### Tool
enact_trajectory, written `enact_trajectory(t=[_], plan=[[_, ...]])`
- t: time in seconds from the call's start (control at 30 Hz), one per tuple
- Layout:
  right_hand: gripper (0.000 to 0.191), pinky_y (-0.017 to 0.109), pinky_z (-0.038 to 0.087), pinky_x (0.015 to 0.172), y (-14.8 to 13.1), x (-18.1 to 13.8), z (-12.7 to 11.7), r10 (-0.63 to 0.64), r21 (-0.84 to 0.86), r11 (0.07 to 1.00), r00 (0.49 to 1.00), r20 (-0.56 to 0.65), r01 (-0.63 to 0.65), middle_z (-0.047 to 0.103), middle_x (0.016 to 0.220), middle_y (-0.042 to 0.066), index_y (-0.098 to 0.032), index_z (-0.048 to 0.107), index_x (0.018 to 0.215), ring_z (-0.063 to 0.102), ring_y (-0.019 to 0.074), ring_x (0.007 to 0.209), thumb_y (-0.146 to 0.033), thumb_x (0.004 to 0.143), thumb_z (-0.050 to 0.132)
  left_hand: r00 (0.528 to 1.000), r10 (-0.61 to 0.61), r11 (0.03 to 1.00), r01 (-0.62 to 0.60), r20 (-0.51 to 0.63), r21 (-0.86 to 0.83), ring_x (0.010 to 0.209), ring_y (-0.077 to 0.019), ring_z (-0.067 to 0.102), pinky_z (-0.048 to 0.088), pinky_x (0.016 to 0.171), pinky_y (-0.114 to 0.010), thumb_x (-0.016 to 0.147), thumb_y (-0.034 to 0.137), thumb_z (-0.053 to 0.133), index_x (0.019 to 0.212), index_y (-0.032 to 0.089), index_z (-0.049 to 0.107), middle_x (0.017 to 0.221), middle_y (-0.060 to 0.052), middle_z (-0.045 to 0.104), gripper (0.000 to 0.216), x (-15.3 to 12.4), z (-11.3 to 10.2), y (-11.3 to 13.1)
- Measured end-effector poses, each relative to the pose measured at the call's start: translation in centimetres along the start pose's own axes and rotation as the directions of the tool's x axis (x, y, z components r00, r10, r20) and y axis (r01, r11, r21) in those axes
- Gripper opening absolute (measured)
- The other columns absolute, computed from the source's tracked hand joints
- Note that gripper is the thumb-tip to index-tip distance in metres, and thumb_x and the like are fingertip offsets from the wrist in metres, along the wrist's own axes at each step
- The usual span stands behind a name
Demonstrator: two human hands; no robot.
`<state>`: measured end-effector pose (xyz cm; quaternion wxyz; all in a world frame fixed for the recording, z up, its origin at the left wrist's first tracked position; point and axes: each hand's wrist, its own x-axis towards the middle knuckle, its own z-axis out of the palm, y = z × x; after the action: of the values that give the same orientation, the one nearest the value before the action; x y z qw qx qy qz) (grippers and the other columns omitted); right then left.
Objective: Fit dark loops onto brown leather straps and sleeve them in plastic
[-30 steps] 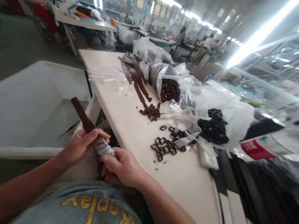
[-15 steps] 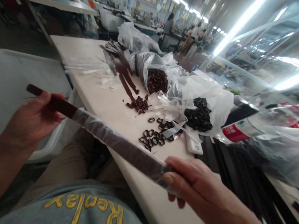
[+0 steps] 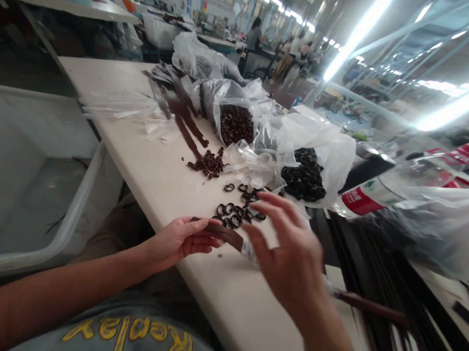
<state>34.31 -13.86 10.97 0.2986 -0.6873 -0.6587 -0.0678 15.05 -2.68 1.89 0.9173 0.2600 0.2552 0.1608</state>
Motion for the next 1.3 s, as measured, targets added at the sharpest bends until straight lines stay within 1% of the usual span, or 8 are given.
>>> enact_trajectory(t=[0.13, 0.27, 0.4, 0.57, 0.7, 0.97, 1.17, 1.3], plan=[[0.020, 0.028, 0.053, 0.081, -3.2, 1.5, 7.4, -0.019, 0.220, 0.975, 0.961, 0.274, -0.043, 0.067, 0.115, 0.005, -0.023, 0.067, 0.104, 0.068, 0.0184, 0.093, -0.025, 0.085, 0.070, 0.999, 0.032, 0.997, -0.034, -0.029, -0.068, 0.069, -0.0147, 0.070, 0.058, 0.069, -0.025, 0.076, 0.035, 0.079, 0.092, 0.010, 0.074, 0.080, -0.007, 0.075, 0.030, 0.3, -0.5, 0.3], [0.015, 0.027, 0.051, 0.074, -2.6, 2.2, 10.3, -0.010, 0.269, 0.960, 0.955, 0.298, -0.074, 0.071, 0.093, 0.002, -0.022, 0.070, 0.095, 0.068, 0.0175, 0.081, -0.020, 0.081, 0.074, 0.996, 0.072, 0.993, -0.077, -0.052, -0.087, 0.069, -0.0147, 0.069, 0.058, 0.071, -0.028, 0.068, 0.038, 0.085, 0.085, 0.011, 0.072, 0.077, -0.006, 0.074, 0.034, 0.5, -1.3, 1.0], [0.013, 0.024, 0.050, 0.075, -1.9, 2.2, 10.5, -0.027, 0.354, 0.934, 0.978, 0.205, -0.049, 0.072, 0.094, 0.001, -0.023, 0.071, 0.096, 0.068, 0.0155, 0.081, -0.018, 0.083, 0.071, 0.990, 0.113, 0.991, -0.107, -0.080, 0.080, 0.070, -0.0144, 0.068, 0.056, 0.069, -0.025, 0.065, 0.044, 0.085, 0.086, 0.011, 0.072, 0.079, -0.007, 0.074, 0.041, 0.5, -1.5, 2.1], [0.015, 0.024, 0.050, 0.072, -1.0, 1.8, 10.6, 0.025, 0.406, 0.910, 0.987, 0.158, -0.088, 0.071, 0.087, 0.001, -0.023, 0.072, 0.096, 0.067, 0.0148, 0.076, -0.018, 0.082, 0.072, 0.975, 0.189, 0.924, -0.136, -0.117, 0.358, 0.060, -0.0114, 0.062, 0.045, 0.058, -0.020, 0.062, 0.048, 0.086, 0.073, 0.010, 0.070, 0.064, -0.005, 0.070, 0.042, 0.9, -1.9, 3.2], [0.013, 0.025, 0.049, 0.069, -0.3, 1.7, 10.8, 0.072, 0.438, 0.890, 0.987, 0.143, -0.128, 0.069, 0.083, 0.001, -0.023, 0.072, 0.096, 0.066, 0.0152, 0.073, -0.025, 0.083, 0.071, 0.959, 0.254, 0.899, -0.187, -0.126, 0.396, 0.060, -0.0099, 0.059, 0.043, 0.059, -0.019, 0.063, 0.047, 0.085, 0.072, 0.011, 0.071, 0.065, -0.004, 0.069, 0.039, 1.4, -2.4, 4.2], [0.013, 0.024, 0.050, 0.066, -0.1, 1.8, 12.1, 0.051, 0.483, 0.871, 0.994, 0.096, -0.091, 0.067, 0.082, 0.001, -0.022, 0.071, 0.099, 0.065, 0.0137, 0.071, -0.025, 0.086, 0.069, 0.963, 0.229, 0.905, -0.158, -0.140, 0.394, 0.062, -0.0116, 0.057, 0.042, 0.061, -0.022, 0.064, 0.044, 0.084, 0.072, 0.013, 0.072, 0.066, -0.004, 0.068, 0.035, 2.1, -3.0, 4.6], [0.013, 0.023, 0.049, 0.067, 0.2, 1.8, 12.5, -0.016, 0.404, 0.914, 0.994, 0.107, -0.029, 0.067, 0.080, 0.003, -0.020, 0.071, 0.099, 0.065, 0.0140, 0.070, -0.027, 0.092, 0.063, 0.964, 0.258, 0.841, -0.188, -0.071, 0.507, 0.063, -0.0128, 0.055, 0.043, 0.066, -0.023, 0.073, 0.040, 0.076, 0.068, 0.013, 0.073, 0.065, -0.005, 0.067, 0.027, 2.7, -3.3, 4.4], [0.015, 0.022, 0.047, 0.066, 0.7, 1.8, 12.5, -0.057, 0.369, 0.930, 0.988, 0.141, 0.001, 0.066, 0.076, 0.002, -0.021, 0.071, 0.094, 0.062, 0.0129, 0.068, -0.027, 0.096, 0.056, 0.981, 0.195, 0.739, -0.157, 0.015, 0.655, 0.063, -0.0146, 0.057, 0.044, 0.065, -0.025, 0.076, 0.043, 0.073, 0.069, 0.014, 0.074, 0.067, -0.006, 0.070, 0.030, 3.2, -3.9, 5.8]])
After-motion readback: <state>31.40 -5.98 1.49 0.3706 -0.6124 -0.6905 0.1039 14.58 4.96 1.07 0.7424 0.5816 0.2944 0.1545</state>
